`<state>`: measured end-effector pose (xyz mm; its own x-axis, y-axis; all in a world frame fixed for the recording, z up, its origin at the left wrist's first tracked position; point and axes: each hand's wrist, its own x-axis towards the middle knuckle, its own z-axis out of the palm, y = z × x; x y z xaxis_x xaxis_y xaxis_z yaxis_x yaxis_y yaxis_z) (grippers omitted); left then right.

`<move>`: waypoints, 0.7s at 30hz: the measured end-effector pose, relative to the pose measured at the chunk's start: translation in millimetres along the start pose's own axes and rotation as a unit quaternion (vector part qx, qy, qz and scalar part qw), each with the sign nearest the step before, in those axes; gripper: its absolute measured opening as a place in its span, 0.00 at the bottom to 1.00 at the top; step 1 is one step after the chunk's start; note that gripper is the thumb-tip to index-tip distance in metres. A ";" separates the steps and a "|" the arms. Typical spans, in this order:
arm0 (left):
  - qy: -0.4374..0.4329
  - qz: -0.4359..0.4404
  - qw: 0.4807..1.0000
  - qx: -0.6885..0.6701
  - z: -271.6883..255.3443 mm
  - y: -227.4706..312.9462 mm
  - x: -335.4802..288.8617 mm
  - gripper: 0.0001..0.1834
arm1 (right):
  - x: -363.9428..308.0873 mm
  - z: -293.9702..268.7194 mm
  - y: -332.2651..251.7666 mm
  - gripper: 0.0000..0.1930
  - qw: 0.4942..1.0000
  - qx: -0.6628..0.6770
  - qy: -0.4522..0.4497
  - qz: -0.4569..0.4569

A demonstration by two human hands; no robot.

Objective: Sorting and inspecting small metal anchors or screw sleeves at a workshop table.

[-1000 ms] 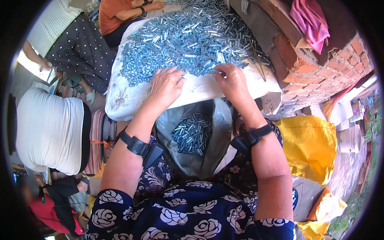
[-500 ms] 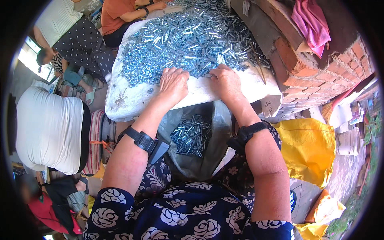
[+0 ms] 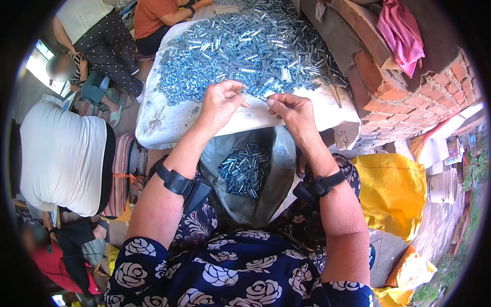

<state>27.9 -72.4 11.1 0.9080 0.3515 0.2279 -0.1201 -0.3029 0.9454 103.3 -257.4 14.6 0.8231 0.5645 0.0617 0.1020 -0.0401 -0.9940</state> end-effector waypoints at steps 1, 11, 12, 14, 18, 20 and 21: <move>-0.011 -0.006 0.999 -0.040 0.4 3.1 -2.9 0.10 | -1.4 -0.7 -0.8 0.08 1.000 0.007 -0.002 0.001; -0.021 -0.022 0.990 -0.138 -1.3 19.8 -21.8 0.06 | -10.7 12.0 -9.8 0.10 0.997 0.064 -0.040 0.034; -0.020 -0.023 0.990 -0.137 -2.2 18.8 -22.0 0.06 | -11.0 13.2 -9.3 0.10 0.995 0.077 -0.044 0.042; -0.029 -0.018 0.989 -0.146 -3.0 17.9 -21.4 0.06 | -11.0 13.4 -8.3 0.10 0.994 0.089 -0.048 0.050; -0.056 -0.036 0.986 -0.150 -6.7 21.9 -21.8 0.09 | -11.7 12.0 -8.3 0.09 0.987 0.133 -0.057 0.064; -0.048 -0.040 0.984 -0.168 -7.3 25.2 -23.9 0.09 | -12.4 12.4 -8.5 0.09 0.986 0.140 -0.056 0.069; -0.049 -0.039 0.984 -0.168 -7.6 26.0 -24.4 0.09 | -12.7 12.6 -7.9 0.09 0.986 0.145 -0.057 0.066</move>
<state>-0.4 -82.1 31.8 0.9518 0.2708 0.1442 -0.1598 0.0366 0.9865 85.0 -253.9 20.5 0.7486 0.6599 -0.0635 -0.1787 0.1087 -0.9779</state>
